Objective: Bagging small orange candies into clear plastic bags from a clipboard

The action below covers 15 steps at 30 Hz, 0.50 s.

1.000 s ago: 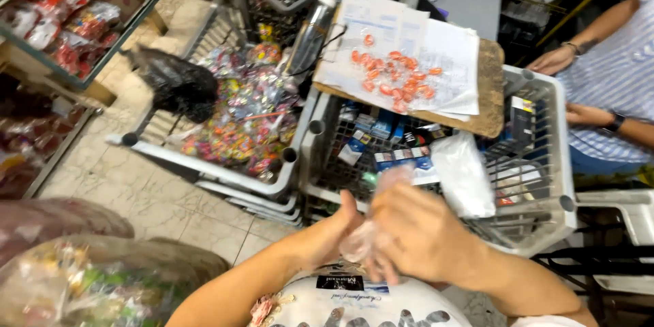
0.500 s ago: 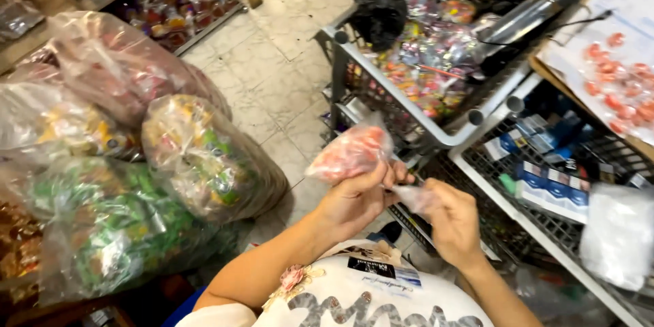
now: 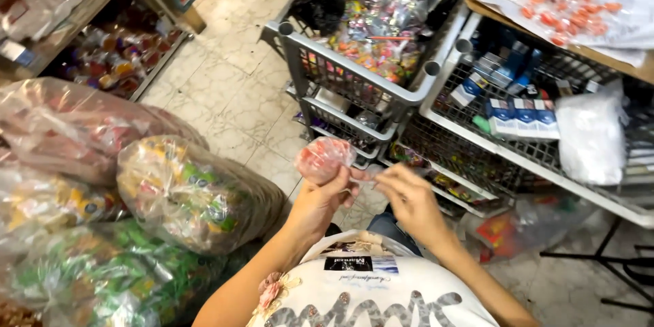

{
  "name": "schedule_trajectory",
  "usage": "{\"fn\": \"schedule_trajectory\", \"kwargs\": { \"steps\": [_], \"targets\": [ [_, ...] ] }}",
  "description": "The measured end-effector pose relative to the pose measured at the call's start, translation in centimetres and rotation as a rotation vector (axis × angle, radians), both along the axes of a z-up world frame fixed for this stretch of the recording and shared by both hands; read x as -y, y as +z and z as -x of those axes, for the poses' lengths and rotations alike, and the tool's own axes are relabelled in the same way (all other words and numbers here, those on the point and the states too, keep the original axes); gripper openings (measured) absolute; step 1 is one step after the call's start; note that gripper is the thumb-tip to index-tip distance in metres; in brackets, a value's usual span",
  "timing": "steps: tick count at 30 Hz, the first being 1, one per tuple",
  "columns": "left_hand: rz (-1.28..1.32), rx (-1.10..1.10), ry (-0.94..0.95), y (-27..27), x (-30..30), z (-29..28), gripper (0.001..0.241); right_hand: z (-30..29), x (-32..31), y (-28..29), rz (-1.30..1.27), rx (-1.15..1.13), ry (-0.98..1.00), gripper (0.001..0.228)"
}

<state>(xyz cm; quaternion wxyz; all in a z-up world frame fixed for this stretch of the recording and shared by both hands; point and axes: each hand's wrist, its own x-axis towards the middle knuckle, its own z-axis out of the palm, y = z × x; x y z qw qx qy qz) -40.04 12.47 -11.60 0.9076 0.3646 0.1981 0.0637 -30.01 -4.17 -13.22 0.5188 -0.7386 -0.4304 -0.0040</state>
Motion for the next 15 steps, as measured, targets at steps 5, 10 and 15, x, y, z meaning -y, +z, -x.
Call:
{"fn": "schedule_trajectory", "kwargs": {
  "steps": [5,10,15],
  "targets": [
    [-0.408,-0.081,0.023,-1.8,-0.5,0.3,0.020,2.5,0.8,0.9,0.120,0.230,0.043,0.012],
    [-1.069,-0.011,-0.068,-2.0,-0.2,0.7,0.013,3.1,1.0,0.4,0.106,0.478,-0.008,0.014],
    [-1.630,0.290,0.065,0.1,0.4,2.0,0.014,2.6,1.1,-1.2,0.106,0.346,0.091,0.022]
  ]
}}
